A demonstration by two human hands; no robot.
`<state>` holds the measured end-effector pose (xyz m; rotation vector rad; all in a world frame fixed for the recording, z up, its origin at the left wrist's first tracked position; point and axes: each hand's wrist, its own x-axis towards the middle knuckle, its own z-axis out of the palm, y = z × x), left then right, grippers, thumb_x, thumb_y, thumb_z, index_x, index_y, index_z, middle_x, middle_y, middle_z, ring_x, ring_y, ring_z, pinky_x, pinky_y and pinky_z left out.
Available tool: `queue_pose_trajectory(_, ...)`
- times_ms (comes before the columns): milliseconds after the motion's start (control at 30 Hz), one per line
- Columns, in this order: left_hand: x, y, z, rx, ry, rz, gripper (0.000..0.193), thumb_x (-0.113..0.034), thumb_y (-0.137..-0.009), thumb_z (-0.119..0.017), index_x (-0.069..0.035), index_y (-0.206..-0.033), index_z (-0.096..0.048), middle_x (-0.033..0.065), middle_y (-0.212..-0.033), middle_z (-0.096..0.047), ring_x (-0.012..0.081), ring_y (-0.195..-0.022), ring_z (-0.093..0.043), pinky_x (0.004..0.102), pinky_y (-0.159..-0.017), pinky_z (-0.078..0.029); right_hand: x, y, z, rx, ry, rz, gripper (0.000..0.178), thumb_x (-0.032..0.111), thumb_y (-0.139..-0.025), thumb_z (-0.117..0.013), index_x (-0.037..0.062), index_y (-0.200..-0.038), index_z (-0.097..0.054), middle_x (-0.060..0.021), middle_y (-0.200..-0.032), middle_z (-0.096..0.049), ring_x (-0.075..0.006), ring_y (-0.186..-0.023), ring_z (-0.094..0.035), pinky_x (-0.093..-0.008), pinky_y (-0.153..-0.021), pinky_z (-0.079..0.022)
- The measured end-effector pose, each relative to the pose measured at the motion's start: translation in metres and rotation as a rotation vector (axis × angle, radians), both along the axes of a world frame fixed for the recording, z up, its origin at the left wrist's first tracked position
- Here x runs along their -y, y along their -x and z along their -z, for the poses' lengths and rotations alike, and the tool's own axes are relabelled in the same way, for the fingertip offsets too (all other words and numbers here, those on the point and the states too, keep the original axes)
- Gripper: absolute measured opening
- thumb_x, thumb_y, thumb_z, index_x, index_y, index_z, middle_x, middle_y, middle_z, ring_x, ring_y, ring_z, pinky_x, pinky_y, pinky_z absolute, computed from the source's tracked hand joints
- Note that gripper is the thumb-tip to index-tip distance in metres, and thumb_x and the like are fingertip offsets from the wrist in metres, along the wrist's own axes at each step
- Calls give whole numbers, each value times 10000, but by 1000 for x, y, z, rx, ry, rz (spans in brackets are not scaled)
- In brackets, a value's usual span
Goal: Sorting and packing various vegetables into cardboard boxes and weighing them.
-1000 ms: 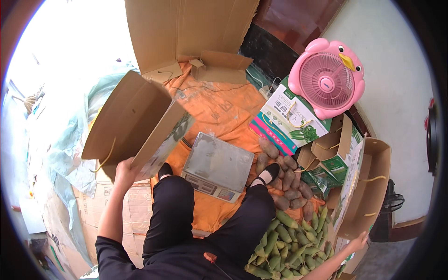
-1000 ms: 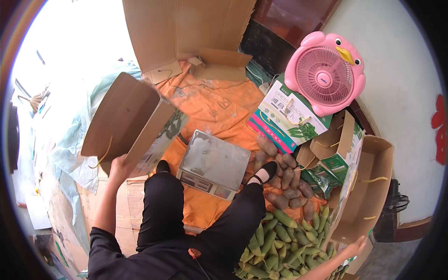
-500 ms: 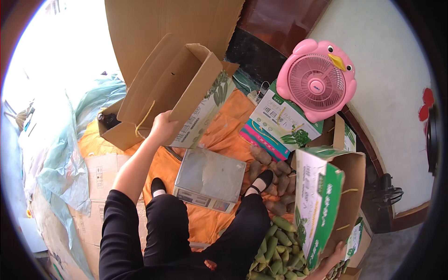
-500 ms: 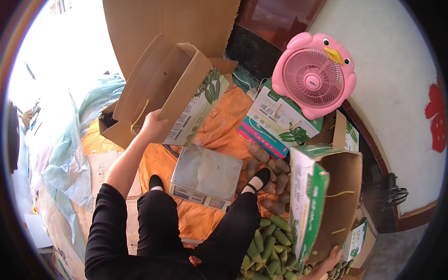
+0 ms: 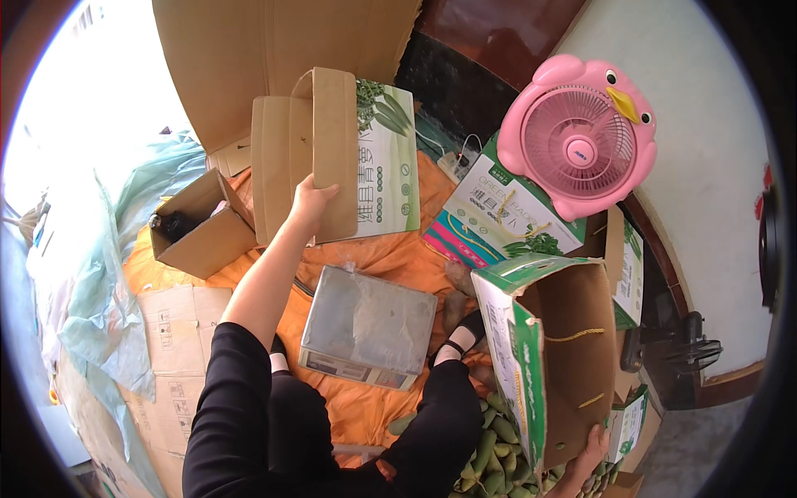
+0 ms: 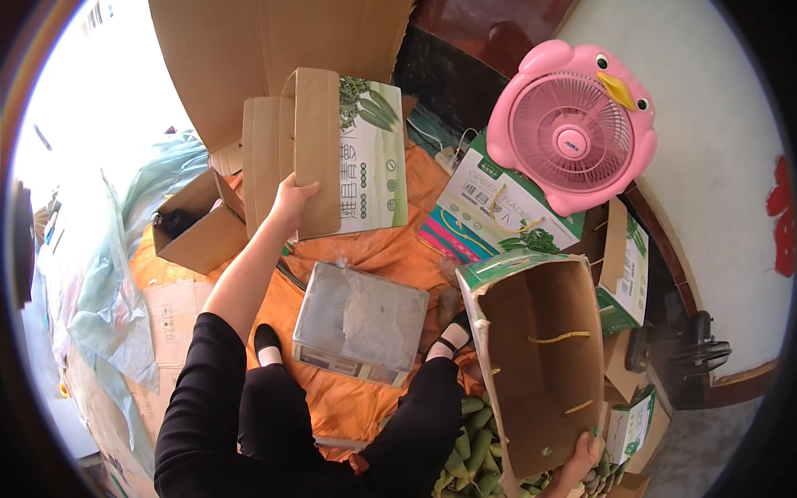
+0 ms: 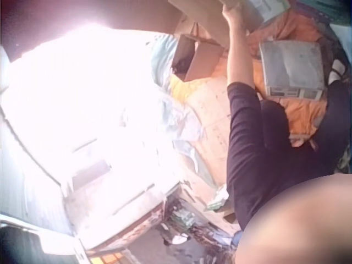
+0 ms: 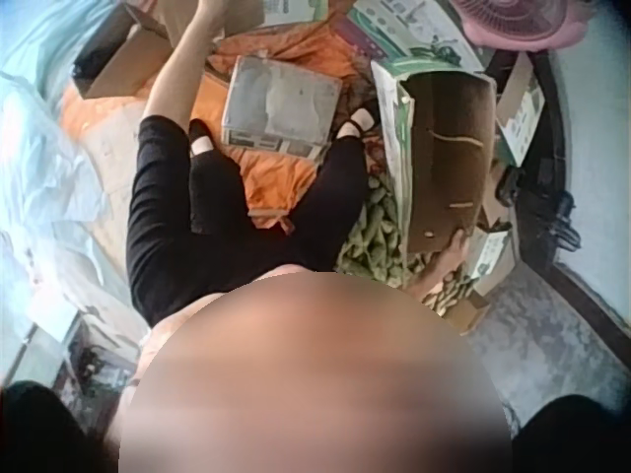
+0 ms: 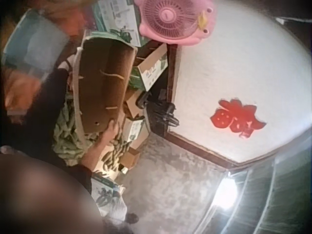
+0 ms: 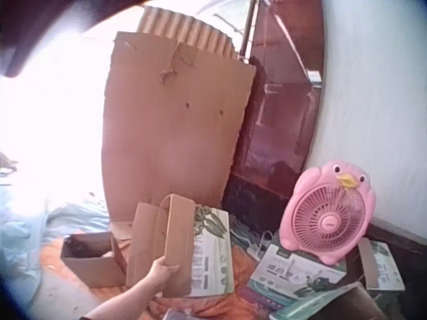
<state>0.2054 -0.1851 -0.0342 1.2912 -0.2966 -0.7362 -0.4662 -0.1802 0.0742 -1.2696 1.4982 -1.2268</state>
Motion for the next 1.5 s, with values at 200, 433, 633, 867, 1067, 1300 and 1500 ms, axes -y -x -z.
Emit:
queue_pose_trajectory(200, 42, -12, 25, -149, 69, 1, 301, 0, -854, -569, 10, -1151, -527, 124, -1057, -614, 222, -947, -609, 365, -807, -518, 13, -36, 3, -36, 4, -27, 245, 152, -920, -531, -19, -1096, -532, -104, -981, -608, -174, -846, -597, -281, -751, -479)
queue_pose_trajectory(433, 82, -16, 28, -285, 188, -120, 265, -15, -870, -569, -9, -1127, -506, 122, -1106, -592, 248, -1018, -585, 380, -894, -483, 31, -62, 15, -45, -31, -70, 230, 150, -924, -528, -20, -1078, -545, -89, -966, -615, -149, -825, -592, -268, -724, -477)
queue_pose_trajectory(633, 98, 2, 40, -434, 497, -468, 334, -14, -883, -544, -1, -1200, -440, 138, -1162, -541, 267, -1053, -556, 445, -874, -492, 36, -85, 16, -12, -44, -156, 254, 121, -912, -553, -34, -1113, -542, -103, -992, -627, -158, -860, -597, -276, -762, -486)
queue_pose_trajectory(867, 120, 47, 51, -534, 378, 242, 520, -190, -903, -572, -56, -1334, -314, 127, -1244, -497, 301, -1090, -544, 477, -827, -519, 39, -87, 33, -27, -77, -129, 291, 127, -916, -543, -46, -1150, -533, -111, -1017, -629, -161, -875, -603, -274, -770, -488)
queue_pose_trajectory(1067, 46, 44, 124, 639, -458, 522, 529, -155, -760, -690, -114, -1258, -517, 121, -1200, -556, 270, -1000, -585, 428, -784, -500, 44, -86, 44, -17, -104, -152, 319, 111, -906, -555, -71, -1166, -529, -126, -1019, -632, -168, -883, -608, -276, -787, -488)
queue_pose_trajectory(1300, -22, 31, 124, 1404, -784, 254, 684, -144, -648, -748, -204, -1280, -492, 73, -1376, -368, 303, -1188, -411, 452, -865, -415, 54, -84, 50, -74, -136, -185, 348, 83, -898, -540, -83, -1203, -512, -125, -1024, -634, -165, -889, -607, -277, -798, -484)
queue_pose_trajectory(1500, 23, 33, 149, 1749, -765, 456, 639, -117, -631, -746, -221, -1220, -521, 61, -1339, -384, 282, -1166, -435, 405, -838, -450, 55, -93, 54, -78, -114, -215, 332, 76, -896, -528, -93, -1182, -529, -125, -1037, -633, -155, -893, -607, -270, -819, -476)
